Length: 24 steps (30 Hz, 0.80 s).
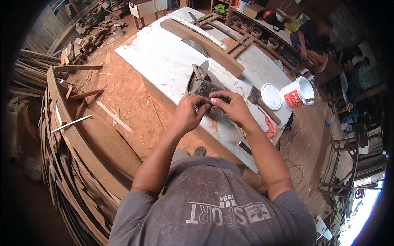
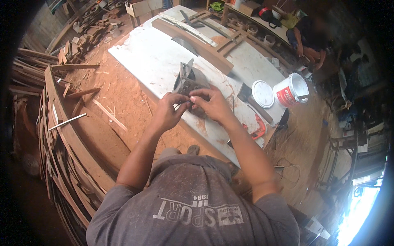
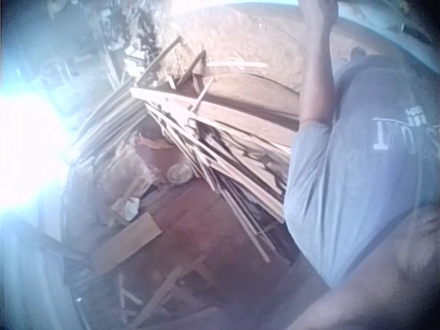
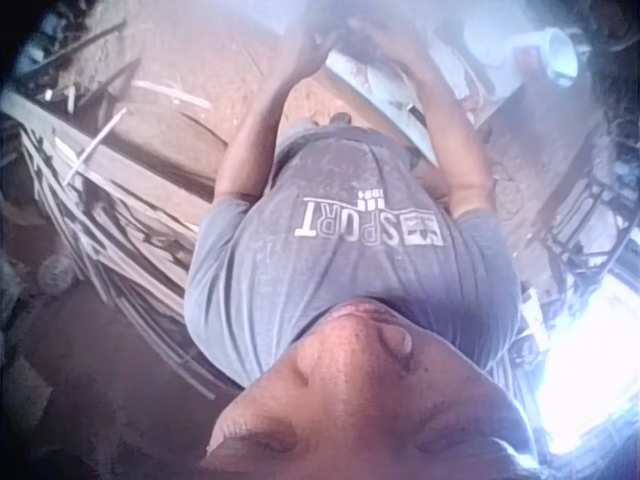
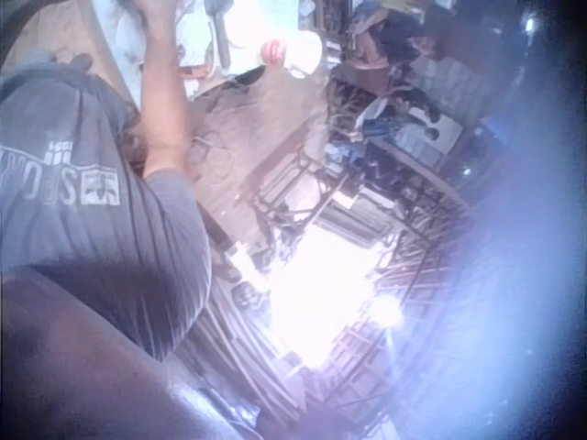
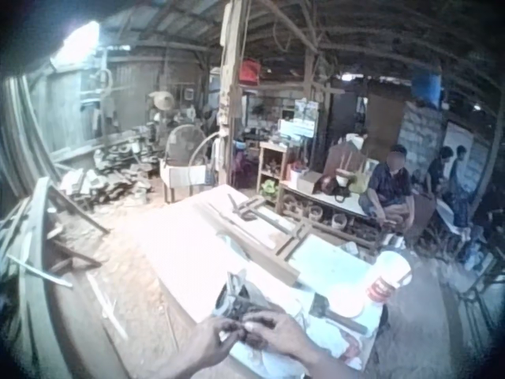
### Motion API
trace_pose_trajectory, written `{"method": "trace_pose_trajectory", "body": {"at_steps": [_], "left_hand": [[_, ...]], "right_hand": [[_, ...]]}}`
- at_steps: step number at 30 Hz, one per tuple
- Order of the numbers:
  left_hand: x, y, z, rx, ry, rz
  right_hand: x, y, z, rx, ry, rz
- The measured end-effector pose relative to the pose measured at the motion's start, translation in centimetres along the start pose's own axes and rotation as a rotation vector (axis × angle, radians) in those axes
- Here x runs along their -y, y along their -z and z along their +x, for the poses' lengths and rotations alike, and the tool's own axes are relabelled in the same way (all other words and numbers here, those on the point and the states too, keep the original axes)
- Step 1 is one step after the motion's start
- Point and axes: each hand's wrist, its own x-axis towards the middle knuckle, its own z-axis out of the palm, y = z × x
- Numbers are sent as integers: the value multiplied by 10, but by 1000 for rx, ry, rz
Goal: The person repairs a circular saw by hand-wrapping electrical tape around the power cord and then using a screwdriver to tighten screws on the saw's housing. The person works at a cluttered workbench in a workshop.
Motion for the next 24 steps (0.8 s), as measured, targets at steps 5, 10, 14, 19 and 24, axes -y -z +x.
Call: {"method": "trace_pose_trajectory", "body": {"at_steps": [5,10,14,19,24], "left_hand": [[9,-6,-3,-35,46,-24],[8,-5,-1,2,75,2],[11,-3,1,24,32,47],[3,-1,1,34,-75,188],[5,-4,-1,-15,-219,247]], "right_hand": [[-17,-8,-11,-178,403,-191],[-24,-10,-14,-224,786,-612],[-27,-7,-15,-212,768,-682],[-14,-1,-20,-131,709,-796],[-15,4,-16,-51,694,-815]]}}
